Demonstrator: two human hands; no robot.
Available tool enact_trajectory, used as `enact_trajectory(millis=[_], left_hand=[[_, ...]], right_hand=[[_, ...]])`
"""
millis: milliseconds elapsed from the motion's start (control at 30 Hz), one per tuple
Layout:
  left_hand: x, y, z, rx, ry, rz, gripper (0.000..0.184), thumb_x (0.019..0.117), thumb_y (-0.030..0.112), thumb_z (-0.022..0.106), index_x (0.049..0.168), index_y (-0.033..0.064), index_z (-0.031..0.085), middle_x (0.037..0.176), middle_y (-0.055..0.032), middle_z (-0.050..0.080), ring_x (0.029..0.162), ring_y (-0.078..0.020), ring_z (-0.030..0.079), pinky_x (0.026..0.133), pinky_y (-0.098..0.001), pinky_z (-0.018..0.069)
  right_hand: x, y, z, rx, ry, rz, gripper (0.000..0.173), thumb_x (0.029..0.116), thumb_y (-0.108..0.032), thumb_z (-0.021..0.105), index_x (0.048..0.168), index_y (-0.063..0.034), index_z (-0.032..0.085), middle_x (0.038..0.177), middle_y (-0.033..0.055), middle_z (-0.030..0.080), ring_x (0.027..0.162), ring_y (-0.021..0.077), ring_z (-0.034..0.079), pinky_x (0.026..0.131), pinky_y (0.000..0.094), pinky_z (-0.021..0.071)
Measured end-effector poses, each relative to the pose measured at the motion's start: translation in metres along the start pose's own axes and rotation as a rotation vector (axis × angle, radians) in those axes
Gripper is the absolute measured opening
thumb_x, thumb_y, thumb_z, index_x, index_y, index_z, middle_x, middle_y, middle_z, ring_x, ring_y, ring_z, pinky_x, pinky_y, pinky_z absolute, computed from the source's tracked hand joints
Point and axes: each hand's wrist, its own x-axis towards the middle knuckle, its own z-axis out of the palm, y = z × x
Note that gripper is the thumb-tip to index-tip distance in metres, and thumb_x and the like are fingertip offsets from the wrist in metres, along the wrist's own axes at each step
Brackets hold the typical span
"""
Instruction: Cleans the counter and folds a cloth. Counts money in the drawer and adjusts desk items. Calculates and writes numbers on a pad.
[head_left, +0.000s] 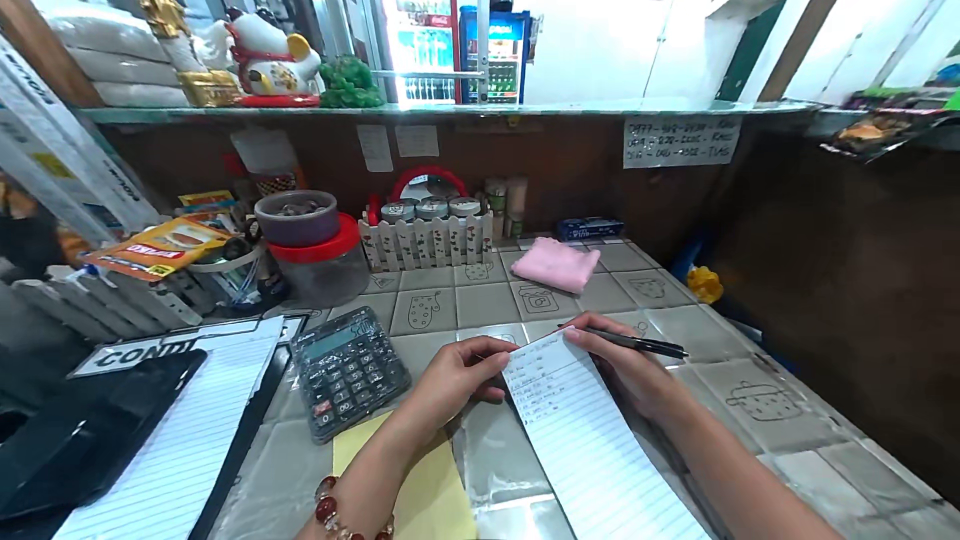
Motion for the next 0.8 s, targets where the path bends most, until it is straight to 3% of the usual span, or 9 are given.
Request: enact_trajectory(millis=[333,600,800], left_hand=[[-0.0006,0.0002,-0.0013,-0.04,-0.017,0.01,0.021,0.1029,0.014,0.06,0.118,0.0064,0.072,0.104,-0.0092,0.073,0.085,-0.0182,0.073,0.076,-0.032,0.0624],[-0.0025,-0.0013,-0.0056,-0.111,-0.031,0.01,0.021,0.1029,0.011,0.059,0.119,0.0047,0.071,0.107,-0.0119,0.073,0.088,-0.0196,0.073,0.082,-0.0336,0.062],[-0.004,0.0008,-0.005,-0.088,-0.025,-0.013,0.023,0.1037,0.012,0.057,0.12,0.0055,0.071,0.105,-0.0123,0.073,0.086,-0.0195,0.073,0.081,-0.0328,0.062]], right_hand=[[-0.0001,0.0003,-0.0005,0.015,0.009,0.017,0.02,0.0971,-0.039,0.066,0.1,-0.0208,0.075,0.077,0.0,0.065,0.061,0.0044,0.057,0.056,0.019,0.048],[-0.0017,-0.0013,0.0032,0.045,0.078,0.026,0.033,0.1024,-0.046,0.057,0.094,-0.0188,0.073,0.075,0.0004,0.065,0.064,0.0061,0.06,0.059,0.0207,0.0506],[0.0019,0.0022,-0.0016,0.023,-0.008,0.014,0.025,0.0987,-0.044,0.065,0.095,-0.0203,0.073,0.07,0.0,0.06,0.056,0.0051,0.053,0.052,0.019,0.0462]])
